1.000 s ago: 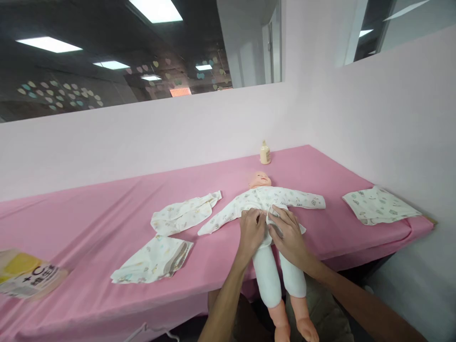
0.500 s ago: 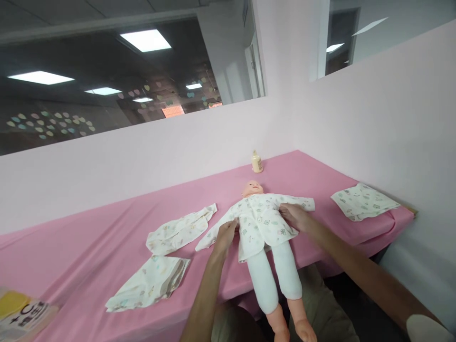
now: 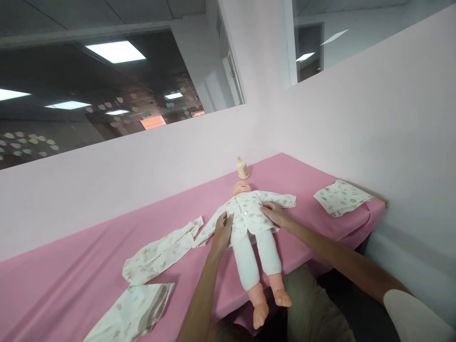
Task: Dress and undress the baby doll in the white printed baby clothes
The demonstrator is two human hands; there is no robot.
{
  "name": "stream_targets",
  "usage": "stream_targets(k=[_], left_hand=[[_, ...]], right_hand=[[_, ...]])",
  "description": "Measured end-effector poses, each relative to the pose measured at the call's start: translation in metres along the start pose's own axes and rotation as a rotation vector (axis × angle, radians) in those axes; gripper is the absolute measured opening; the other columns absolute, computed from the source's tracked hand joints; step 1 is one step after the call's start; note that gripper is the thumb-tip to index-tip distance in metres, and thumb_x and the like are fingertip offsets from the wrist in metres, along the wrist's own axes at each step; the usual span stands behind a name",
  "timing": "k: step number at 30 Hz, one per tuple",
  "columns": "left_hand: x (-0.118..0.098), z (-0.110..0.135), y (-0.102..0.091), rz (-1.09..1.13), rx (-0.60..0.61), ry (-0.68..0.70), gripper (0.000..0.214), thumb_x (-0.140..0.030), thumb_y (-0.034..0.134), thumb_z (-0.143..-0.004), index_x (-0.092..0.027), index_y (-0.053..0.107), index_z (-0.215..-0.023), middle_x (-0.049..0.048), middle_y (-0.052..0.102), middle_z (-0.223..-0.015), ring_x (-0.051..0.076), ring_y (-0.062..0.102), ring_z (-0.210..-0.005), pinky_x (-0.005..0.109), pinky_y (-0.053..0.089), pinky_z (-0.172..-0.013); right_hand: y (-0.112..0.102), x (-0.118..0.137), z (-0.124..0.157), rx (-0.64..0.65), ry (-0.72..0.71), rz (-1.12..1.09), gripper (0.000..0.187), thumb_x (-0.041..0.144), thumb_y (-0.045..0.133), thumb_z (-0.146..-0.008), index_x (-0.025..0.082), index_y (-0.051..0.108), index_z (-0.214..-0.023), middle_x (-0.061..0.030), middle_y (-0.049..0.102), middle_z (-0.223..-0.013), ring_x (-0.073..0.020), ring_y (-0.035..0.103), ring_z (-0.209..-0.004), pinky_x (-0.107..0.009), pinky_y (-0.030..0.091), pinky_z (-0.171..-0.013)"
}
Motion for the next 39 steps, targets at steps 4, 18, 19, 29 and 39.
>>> stream_targets(k=[4,18,19,29,39], left_hand=[[-0.005,0.047,-0.001,-0.226,0.255,0.198,0.064,-0.051,0.054,-0.085,-0.027,0.038,-0.142,0.0085,0.031,-0.153,0.025,0.041,-0.134,0.037,0.04,-0.106],[-0.033,0.002,-0.025,-0.853,-0.159,0.325,0.036,-0.03,0.028,-0.094,-0.016,0.06,-0.099,0.0125,0.067,-0.104,0.027,0.062,-0.093,0.035,0.045,-0.074],[-0.034,-0.007,-0.023,-0.915,-0.185,0.291,0.038,-0.03,0.025,-0.094,-0.015,0.059,-0.103,0.0143,0.066,-0.106,0.029,0.063,-0.093,0.036,0.044,-0.074],[0.012,-0.001,-0.011,-0.702,0.043,0.13,0.042,-0.033,0.037,-0.09,-0.019,0.04,-0.13,0.0109,0.067,-0.107,0.024,0.064,-0.096,0.03,0.046,-0.073],[0.0,0.006,-0.004,-1.13,0.021,0.132,0.039,-0.017,0.031,-0.089,-0.015,0.046,-0.124,0.0163,0.065,-0.106,0.034,0.062,-0.097,0.039,0.044,-0.072]], right_hand=[[-0.009,0.023,0.041,0.152,-0.215,0.239,0.05,0.049,0.068,-0.074,0.025,0.064,-0.118,-0.0079,0.062,-0.122,-0.0296,0.057,-0.11,-0.04,0.044,-0.096],[-0.003,0.037,-0.032,-0.055,-0.337,1.175,0.027,0.014,0.037,-0.095,0.012,0.064,-0.099,-0.0141,0.068,-0.099,-0.0217,0.063,-0.089,-0.031,0.041,-0.078],[-0.002,0.035,-0.037,-0.067,-0.322,1.201,0.027,0.011,0.036,-0.094,0.011,0.063,-0.101,-0.0152,0.068,-0.1,-0.0223,0.063,-0.089,-0.032,0.041,-0.079],[-0.082,0.008,0.027,-0.17,-0.281,1.39,0.033,0.029,0.036,-0.097,0.013,0.063,-0.108,-0.0155,0.062,-0.11,-0.0257,0.053,-0.104,-0.039,0.036,-0.093],[-0.238,0.01,0.086,-0.526,0.115,1.432,0.038,0.018,0.042,-0.087,0.011,0.057,-0.121,-0.0184,0.065,-0.107,-0.0316,0.058,-0.101,-0.043,0.041,-0.086]])
Point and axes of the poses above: each hand's wrist, its own z-axis away from the middle knuckle, its own y-axis out of the palm, x = y × z, the point moved 10 cm from there along -z, towards the middle knuckle
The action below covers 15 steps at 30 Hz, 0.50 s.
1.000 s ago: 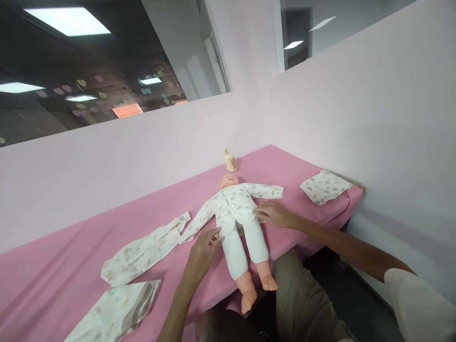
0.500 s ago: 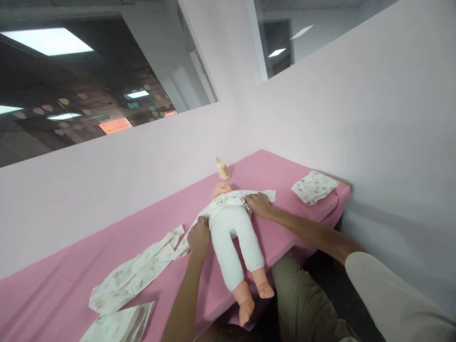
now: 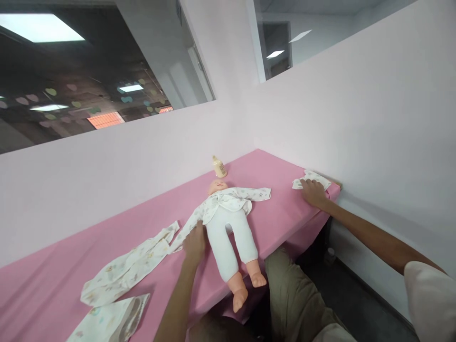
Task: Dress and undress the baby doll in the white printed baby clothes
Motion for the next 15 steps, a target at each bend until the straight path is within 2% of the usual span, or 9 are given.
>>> stream_targets(k=[2,3,5,7,8,10,12,13,15], left_hand=[[0.006,0.007,-0.019,0.145,-0.036,-0.074,0.041,-0.023,0.031,-0.091,-0.016,0.044,-0.129,0.0146,0.066,-0.106,0.034,0.061,-0.1,0.04,0.044,-0.075],[0.007,0.015,-0.031,0.24,-0.069,-0.104,0.041,-0.028,0.032,-0.091,-0.017,0.043,-0.13,0.0131,0.066,-0.104,0.033,0.061,-0.101,0.04,0.045,-0.076],[0.001,0.042,-0.059,0.438,-0.151,-0.126,0.043,-0.033,0.034,-0.092,-0.017,0.042,-0.13,0.0097,0.067,-0.098,0.029,0.061,-0.098,0.04,0.046,-0.078],[-0.017,0.077,-0.081,0.643,-0.197,-0.125,0.042,-0.042,0.038,-0.091,-0.018,0.048,-0.125,0.0085,0.067,-0.098,0.026,0.062,-0.091,0.038,0.048,-0.077],[-0.037,0.095,-0.09,0.744,-0.178,-0.058,0.045,-0.048,0.04,-0.09,-0.02,0.049,-0.124,0.0092,0.065,-0.105,0.024,0.062,-0.09,0.037,0.049,-0.075],[-0.087,0.128,-0.103,0.901,-0.093,0.125,0.052,-0.053,0.048,-0.087,-0.023,0.047,-0.129,0.0102,0.06,-0.118,0.023,0.061,-0.093,0.034,0.051,-0.075],[-0.133,0.155,-0.11,0.966,0.017,0.282,0.057,-0.052,0.055,-0.084,-0.027,0.042,-0.133,0.0085,0.054,-0.128,0.02,0.06,-0.096,0.032,0.051,-0.079],[-0.143,0.163,-0.115,0.974,0.011,0.293,0.053,-0.052,0.057,-0.083,-0.026,0.047,-0.128,0.0084,0.056,-0.123,0.02,0.059,-0.096,0.033,0.051,-0.08],[-0.143,0.171,-0.122,1.02,-0.056,0.242,0.042,-0.051,0.056,-0.084,-0.023,0.053,-0.115,0.0071,0.06,-0.11,0.02,0.058,-0.092,0.032,0.05,-0.078]], right_hand=[[-0.022,-0.01,-0.009,-0.072,0.081,-0.154,0.034,0.018,0.041,-0.087,0.012,0.06,-0.114,-0.0157,0.067,-0.104,-0.0277,0.06,-0.096,-0.038,0.044,-0.083],[-0.036,-0.016,-0.012,-0.134,0.141,-0.308,0.032,0.02,0.042,-0.086,0.013,0.061,-0.111,-0.0141,0.068,-0.102,-0.0259,0.061,-0.093,-0.036,0.045,-0.081],[-0.062,-0.026,-0.01,-0.259,0.267,-0.741,0.03,0.025,0.046,-0.083,0.015,0.061,-0.107,-0.0099,0.069,-0.096,-0.0221,0.062,-0.085,-0.031,0.048,-0.074],[-0.078,-0.012,0.002,-0.285,0.311,-1.17,0.029,0.031,0.05,-0.081,0.017,0.06,-0.105,-0.0056,0.068,-0.087,-0.0188,0.061,-0.074,-0.028,0.048,-0.064],[-0.086,0.006,0.011,-0.256,0.277,-1.34,0.03,0.032,0.052,-0.079,0.018,0.059,-0.106,-0.0036,0.067,-0.085,-0.0173,0.061,-0.071,-0.026,0.048,-0.061],[-0.1,0.056,0.037,-0.11,0.17,-1.509,0.03,0.033,0.056,-0.078,0.02,0.06,-0.106,-0.0012,0.065,-0.082,-0.0156,0.06,-0.069,-0.024,0.048,-0.059],[-0.108,0.116,0.074,0.152,0.028,-1.548,0.025,0.033,0.056,-0.081,0.022,0.061,-0.103,-0.0001,0.063,-0.076,-0.0156,0.058,-0.065,-0.026,0.048,-0.057],[-0.113,0.142,0.094,0.252,-0.055,-1.541,0.022,0.034,0.055,-0.082,0.023,0.061,-0.1,0.0,0.062,-0.074,-0.016,0.058,-0.066,-0.026,0.048,-0.058],[-0.126,0.172,0.127,0.32,-0.192,-1.471,0.016,0.033,0.053,-0.085,0.024,0.062,-0.094,0.0008,0.06,-0.072,-0.0158,0.056,-0.066,-0.027,0.048,-0.06]])
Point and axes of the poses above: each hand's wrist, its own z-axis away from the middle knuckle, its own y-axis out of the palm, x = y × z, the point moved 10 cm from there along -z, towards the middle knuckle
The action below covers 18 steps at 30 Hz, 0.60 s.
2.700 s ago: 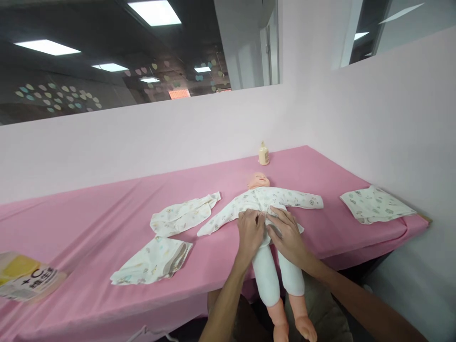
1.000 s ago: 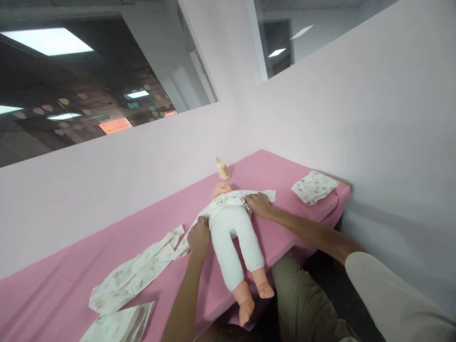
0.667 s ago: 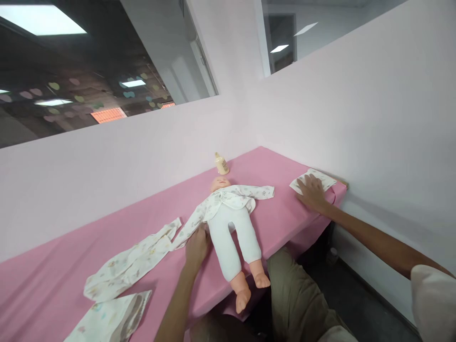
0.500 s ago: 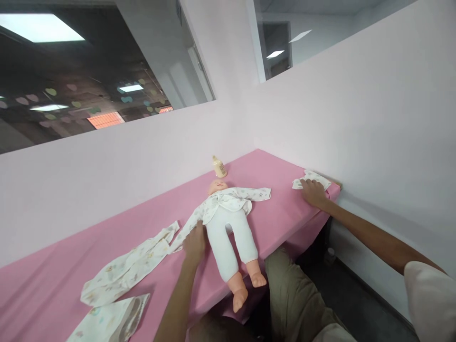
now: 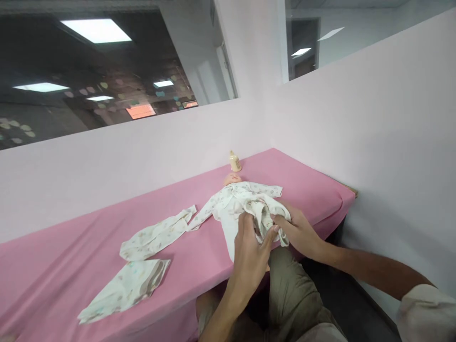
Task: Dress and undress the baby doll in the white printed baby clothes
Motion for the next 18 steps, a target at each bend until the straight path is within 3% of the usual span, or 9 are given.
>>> stream_targets(k=[4,7,10,13,15,18], left_hand=[[0.012,0.004,-0.035,0.126,-0.126,-0.065,0.029,-0.042,0.052,-0.086,-0.019,0.06,-0.102,0.0028,0.064,-0.088,0.015,0.058,-0.074,0.026,0.048,-0.065],[0.027,-0.007,-0.073,0.123,-0.23,-0.137,0.028,-0.035,0.053,-0.082,-0.018,0.062,-0.102,-0.0007,0.062,-0.073,0.011,0.05,-0.056,0.022,0.04,-0.051],[0.036,-0.033,-0.111,0.189,-0.364,-0.15,0.031,-0.036,0.055,-0.079,-0.016,0.063,-0.102,-0.0017,0.059,-0.068,0.01,0.047,-0.053,0.02,0.036,-0.048],[0.036,-0.066,-0.132,0.244,-0.395,-0.111,0.033,-0.038,0.057,-0.076,-0.015,0.063,-0.099,-0.0006,0.059,-0.07,0.011,0.05,-0.057,0.019,0.039,-0.05],[0.03,-0.086,-0.137,0.232,-0.375,-0.082,0.031,-0.035,0.055,-0.076,-0.015,0.062,-0.098,0.0008,0.061,-0.074,0.012,0.054,-0.063,0.021,0.043,-0.055],[0.014,-0.103,-0.135,0.166,-0.352,-0.042,0.027,-0.028,0.051,-0.075,-0.016,0.061,-0.098,0.0017,0.062,-0.08,0.013,0.057,-0.069,0.022,0.046,-0.061]], right_hand=[[0.017,0.007,0.016,0.122,0.004,0.047,0.022,0.037,0.05,-0.088,0.022,0.056,-0.074,0.0031,0.053,-0.061,-0.0118,0.048,-0.054,-0.024,0.041,-0.049],[0.003,-0.005,-0.004,0.128,0.065,0.029,0.021,0.039,0.055,-0.085,0.02,0.058,-0.078,0.0027,0.055,-0.063,-0.0113,0.049,-0.054,-0.022,0.039,-0.047],[-0.025,-0.031,-0.044,-0.013,0.181,-0.051,0.021,0.038,0.059,-0.081,0.019,0.059,-0.089,0.0003,0.061,-0.073,-0.0136,0.055,-0.06,-0.023,0.043,-0.05],[-0.045,-0.057,-0.077,-0.141,0.306,-0.016,0.025,0.032,0.055,-0.08,0.017,0.057,-0.1,-0.0072,0.065,-0.093,-0.0185,0.063,-0.078,-0.028,0.049,-0.062],[-0.049,-0.056,-0.09,-0.192,0.289,0.094,0.039,0.031,0.056,-0.08,0.017,0.051,-0.116,-0.0134,0.06,-0.119,-0.0227,0.061,-0.102,-0.033,0.051,-0.079],[-0.019,-0.027,-0.091,-0.088,0.112,0.261,0.069,0.038,0.066,-0.075,0.021,0.038,-0.136,-0.0143,0.04,-0.146,-0.0274,0.041,-0.131,-0.042,0.041,-0.102]])
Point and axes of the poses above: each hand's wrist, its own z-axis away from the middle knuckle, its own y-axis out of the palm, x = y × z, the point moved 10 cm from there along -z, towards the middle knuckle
